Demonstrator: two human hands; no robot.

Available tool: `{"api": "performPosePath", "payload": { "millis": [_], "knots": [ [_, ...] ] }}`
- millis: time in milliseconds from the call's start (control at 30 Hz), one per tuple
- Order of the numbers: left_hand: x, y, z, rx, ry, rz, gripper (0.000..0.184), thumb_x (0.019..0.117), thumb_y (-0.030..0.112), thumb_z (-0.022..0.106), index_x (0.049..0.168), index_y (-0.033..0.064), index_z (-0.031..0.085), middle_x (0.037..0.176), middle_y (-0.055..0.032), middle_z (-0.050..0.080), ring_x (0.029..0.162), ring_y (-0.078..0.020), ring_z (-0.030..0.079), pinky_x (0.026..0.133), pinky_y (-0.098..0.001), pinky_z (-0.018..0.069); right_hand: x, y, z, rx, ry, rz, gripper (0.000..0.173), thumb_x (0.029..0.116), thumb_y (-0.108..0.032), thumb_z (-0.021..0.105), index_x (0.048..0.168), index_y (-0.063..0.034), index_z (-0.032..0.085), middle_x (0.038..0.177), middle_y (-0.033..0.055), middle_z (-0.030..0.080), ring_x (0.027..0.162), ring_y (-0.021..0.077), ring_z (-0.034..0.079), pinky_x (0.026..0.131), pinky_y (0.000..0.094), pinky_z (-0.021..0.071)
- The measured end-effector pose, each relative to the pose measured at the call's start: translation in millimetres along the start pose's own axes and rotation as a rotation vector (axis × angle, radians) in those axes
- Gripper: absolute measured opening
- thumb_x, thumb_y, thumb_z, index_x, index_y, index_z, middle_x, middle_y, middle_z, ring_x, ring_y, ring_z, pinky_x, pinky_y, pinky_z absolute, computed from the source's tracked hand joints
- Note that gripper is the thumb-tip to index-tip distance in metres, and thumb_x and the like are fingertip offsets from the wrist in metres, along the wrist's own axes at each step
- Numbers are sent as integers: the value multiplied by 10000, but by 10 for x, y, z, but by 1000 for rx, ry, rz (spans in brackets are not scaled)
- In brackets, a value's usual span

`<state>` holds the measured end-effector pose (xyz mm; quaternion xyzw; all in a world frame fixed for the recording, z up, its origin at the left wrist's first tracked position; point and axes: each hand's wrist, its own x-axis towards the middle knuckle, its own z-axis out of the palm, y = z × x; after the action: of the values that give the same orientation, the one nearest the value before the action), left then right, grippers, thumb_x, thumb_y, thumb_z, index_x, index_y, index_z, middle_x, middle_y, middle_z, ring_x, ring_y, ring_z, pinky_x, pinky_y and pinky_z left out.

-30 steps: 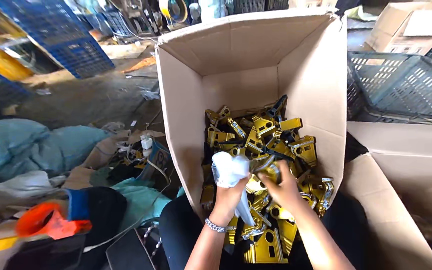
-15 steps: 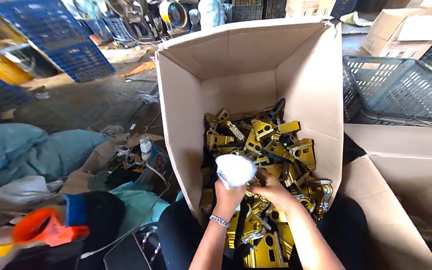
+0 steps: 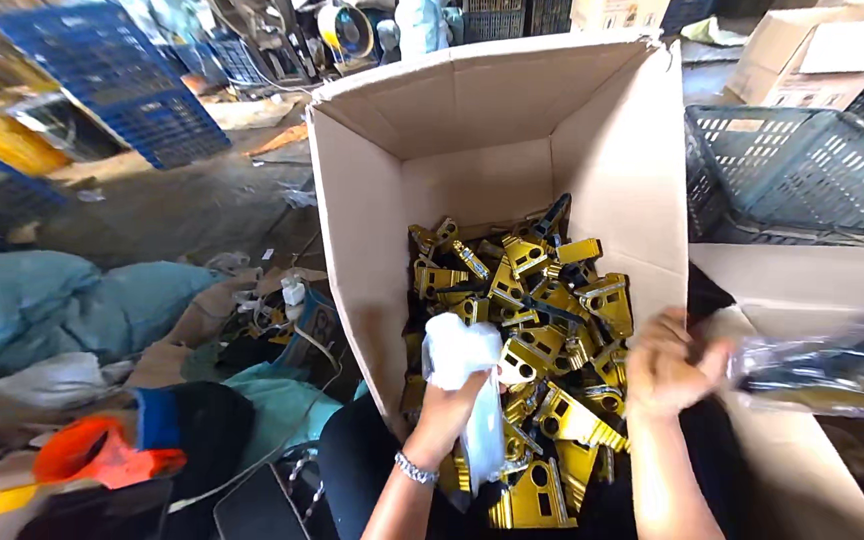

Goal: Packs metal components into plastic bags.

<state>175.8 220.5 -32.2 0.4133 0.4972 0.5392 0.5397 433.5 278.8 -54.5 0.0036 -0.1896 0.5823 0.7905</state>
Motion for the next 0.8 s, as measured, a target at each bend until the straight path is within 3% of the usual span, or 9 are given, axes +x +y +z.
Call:
{"api": "performPosePath", "payload": {
  "millis": [100, 167, 267, 367, 433, 533, 600, 733, 800],
  "knots": [
    [58, -183, 192, 134, 61, 188, 777, 650, 30, 891, 1282, -149, 476, 1091, -94, 691, 997, -50, 674, 909, -237, 575, -214, 324, 334, -913, -124, 507, 382, 1069, -319, 439, 1224, -23, 624, 1073, 37, 706, 946, 116, 689, 828, 306, 593],
    [42, -238, 312, 131, 57, 253, 790, 631, 33, 911, 1270, -149, 485, 1102, -89, 691, 1028, -40, 668, 942, -226, 559, -333, 511, 481, -1119, -173, 545, 177, 961, -110, 631, 1073, 15, 688, 958, 19, 719, 872, 77, 695, 819, 282, 603],
    [-23, -113, 438, 12, 8, 108, 628, 693, -68, 840, 1246, -86, 543, 1068, -76, 712, 1004, -82, 691, 924, -258, 583, -407, 588, 478, -1091, -35, 520, 123, 1007, -56, 541, 998, -5, 652, 845, -15, 682, 778, 42, 670, 757, 245, 589],
    [-95, 64, 382, -168, -32, -112, 527, 711, -118, 767, 1190, -43, 563, 980, -83, 730, 893, -139, 717, 818, -302, 612, -471, 492, 394, -1027, -81, 632, 195, 994, 7, 533, 1167, 47, 614, 968, 27, 684, 858, 73, 680, 817, 264, 595],
    [-59, 55, 298, -181, 7, -72, 555, 681, -105, 790, 1184, -48, 562, 956, -80, 733, 861, -141, 719, 786, -305, 618, -472, 381, 363, -995, -172, 711, 300, 945, 39, 585, 1245, 62, 590, 1047, 47, 705, 911, 115, 707, 853, 305, 613],
    [-54, -37, 202, -70, -8, -16, 711, 652, -47, 870, 1263, -73, 508, 1062, -84, 722, 990, -125, 711, 905, -293, 600, -440, 342, 416, -922, -108, 736, 294, 996, -25, 498, 1270, 58, 564, 1085, 55, 686, 930, 124, 689, 879, 315, 589],
    [-81, -107, 197, -25, -78, 33, 719, 674, 3, 884, 1278, -88, 505, 1091, -89, 716, 1025, -125, 702, 951, -296, 586, -402, 379, 430, -1008, -114, 745, 245, 1007, -83, 517, 1195, 47, 606, 1009, 31, 690, 877, 87, 679, 836, 286, 588],
    [-94, -101, 270, -87, -18, 3, 235, 866, 10, 723, 1077, 19, 618, 802, 13, 682, 609, -43, 584, 582, -210, 512, -424, 549, 443, -1199, -105, 660, 184, 1040, -146, 543, 937, -22, 630, 716, -35, 594, 560, 34, 571, 546, 216, 536],
    [-70, -96, 288, -94, 35, 22, 222, 880, -12, 700, 1081, 16, 611, 814, 10, 686, 617, -38, 587, 573, -208, 508, -495, 621, 488, -1212, -29, 602, 234, 1041, -171, 567, 847, -42, 591, 638, -39, 531, 466, 32, 502, 462, 204, 487]
  ]
}}
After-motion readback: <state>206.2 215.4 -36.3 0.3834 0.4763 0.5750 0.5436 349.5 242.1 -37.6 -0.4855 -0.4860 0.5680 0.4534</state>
